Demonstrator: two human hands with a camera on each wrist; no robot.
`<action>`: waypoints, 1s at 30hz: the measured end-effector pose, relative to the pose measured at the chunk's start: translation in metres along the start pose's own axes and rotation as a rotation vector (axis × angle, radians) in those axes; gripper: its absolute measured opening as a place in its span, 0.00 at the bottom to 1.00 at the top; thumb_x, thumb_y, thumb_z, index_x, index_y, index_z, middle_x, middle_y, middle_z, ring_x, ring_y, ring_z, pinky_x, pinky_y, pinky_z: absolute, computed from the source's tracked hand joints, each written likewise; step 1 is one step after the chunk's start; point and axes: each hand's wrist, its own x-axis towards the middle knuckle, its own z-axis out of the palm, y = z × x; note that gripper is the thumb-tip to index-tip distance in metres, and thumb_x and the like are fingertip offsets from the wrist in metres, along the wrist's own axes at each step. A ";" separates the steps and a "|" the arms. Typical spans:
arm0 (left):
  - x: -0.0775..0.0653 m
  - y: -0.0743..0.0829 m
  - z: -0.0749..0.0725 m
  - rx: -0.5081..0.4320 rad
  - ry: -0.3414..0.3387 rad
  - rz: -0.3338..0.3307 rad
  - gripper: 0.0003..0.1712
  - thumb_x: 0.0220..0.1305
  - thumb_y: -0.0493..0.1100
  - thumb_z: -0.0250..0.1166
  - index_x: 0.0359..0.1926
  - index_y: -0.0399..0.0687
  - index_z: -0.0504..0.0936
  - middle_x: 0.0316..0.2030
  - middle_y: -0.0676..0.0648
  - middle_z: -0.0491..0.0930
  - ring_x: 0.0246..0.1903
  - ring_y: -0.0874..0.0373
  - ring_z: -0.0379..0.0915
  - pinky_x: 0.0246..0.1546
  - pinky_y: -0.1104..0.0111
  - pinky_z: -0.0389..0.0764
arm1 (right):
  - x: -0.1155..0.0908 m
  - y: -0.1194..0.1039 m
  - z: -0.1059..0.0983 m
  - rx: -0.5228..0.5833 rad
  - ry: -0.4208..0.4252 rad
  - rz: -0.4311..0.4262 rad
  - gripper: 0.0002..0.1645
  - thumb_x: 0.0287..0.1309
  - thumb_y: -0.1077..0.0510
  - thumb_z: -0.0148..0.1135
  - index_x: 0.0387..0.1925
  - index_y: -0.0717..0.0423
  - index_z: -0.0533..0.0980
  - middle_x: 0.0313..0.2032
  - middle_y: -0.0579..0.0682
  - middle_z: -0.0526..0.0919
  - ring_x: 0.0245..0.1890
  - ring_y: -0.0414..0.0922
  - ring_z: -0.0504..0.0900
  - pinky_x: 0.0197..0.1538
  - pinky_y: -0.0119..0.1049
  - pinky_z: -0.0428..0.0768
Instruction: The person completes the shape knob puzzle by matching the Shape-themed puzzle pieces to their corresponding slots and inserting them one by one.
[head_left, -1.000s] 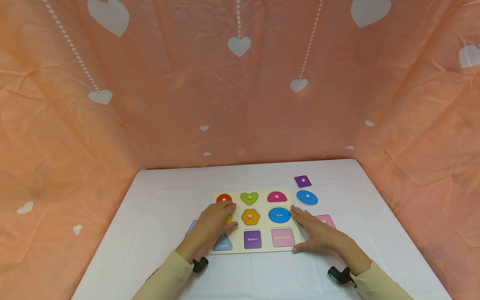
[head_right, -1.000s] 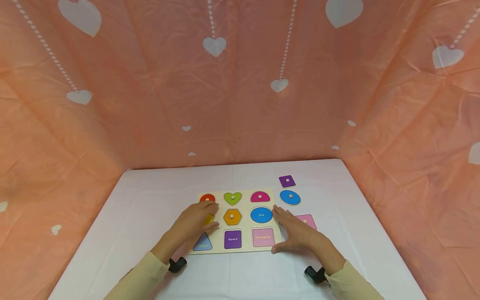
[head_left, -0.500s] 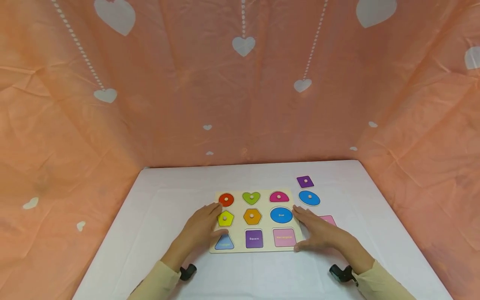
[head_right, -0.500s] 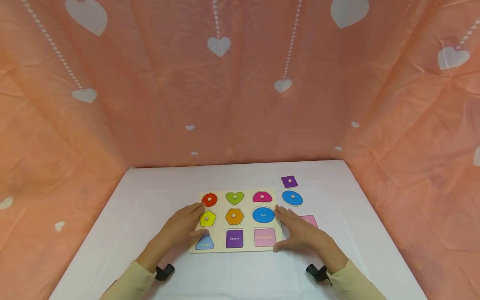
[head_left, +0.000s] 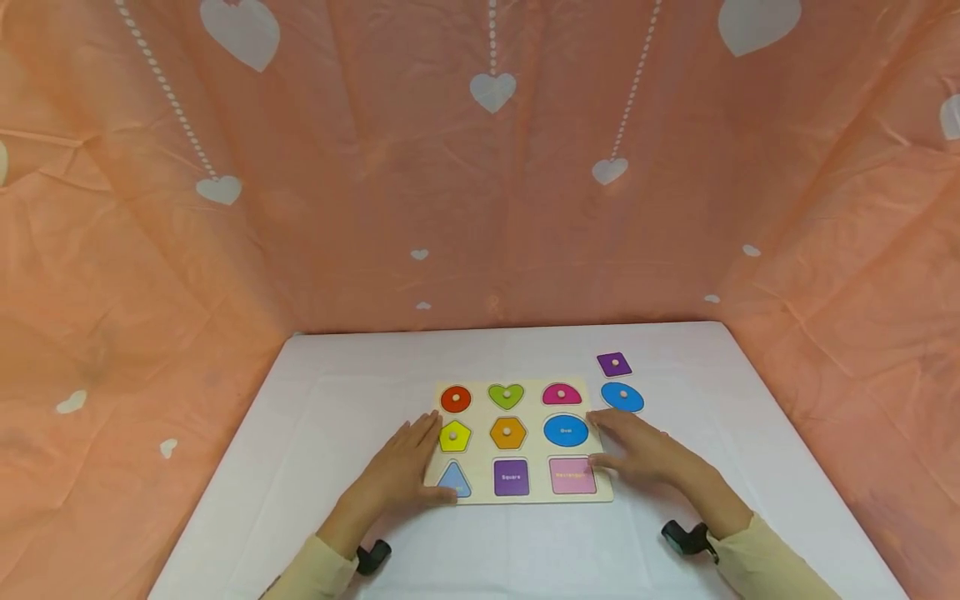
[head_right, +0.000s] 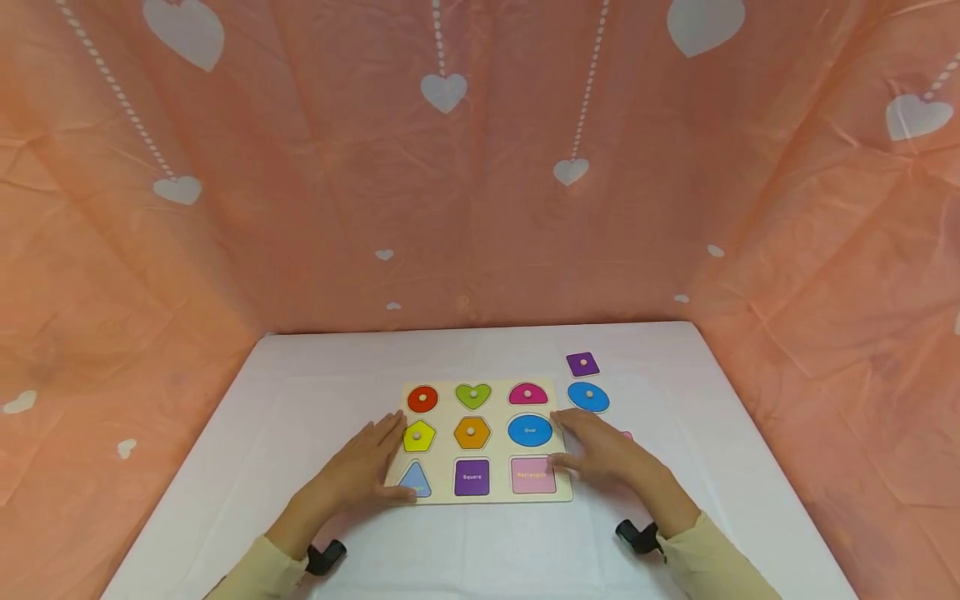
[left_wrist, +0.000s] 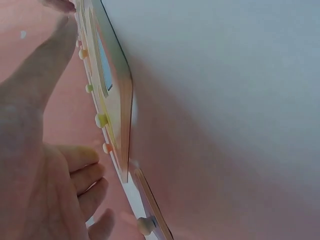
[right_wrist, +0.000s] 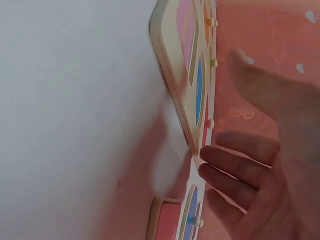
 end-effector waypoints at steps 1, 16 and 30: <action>-0.001 0.000 0.001 0.004 -0.005 -0.003 0.73 0.54 0.73 0.78 0.85 0.38 0.54 0.85 0.41 0.51 0.84 0.45 0.46 0.85 0.51 0.49 | 0.001 0.001 0.000 -0.010 0.017 -0.005 0.48 0.66 0.38 0.73 0.76 0.60 0.70 0.73 0.62 0.75 0.76 0.66 0.68 0.75 0.68 0.69; -0.011 0.004 0.002 -0.051 -0.008 -0.001 0.75 0.51 0.72 0.80 0.84 0.34 0.54 0.85 0.37 0.51 0.84 0.43 0.46 0.85 0.47 0.48 | 0.021 0.024 -0.013 0.020 0.324 0.036 0.22 0.66 0.56 0.76 0.57 0.64 0.84 0.47 0.56 0.84 0.51 0.56 0.83 0.57 0.57 0.88; -0.012 0.003 0.005 -0.017 -0.017 -0.036 0.74 0.52 0.72 0.80 0.84 0.35 0.54 0.85 0.39 0.51 0.84 0.44 0.47 0.85 0.49 0.50 | 0.031 0.040 -0.020 -0.037 0.371 0.184 0.21 0.68 0.57 0.73 0.57 0.65 0.83 0.45 0.60 0.83 0.48 0.58 0.79 0.54 0.59 0.87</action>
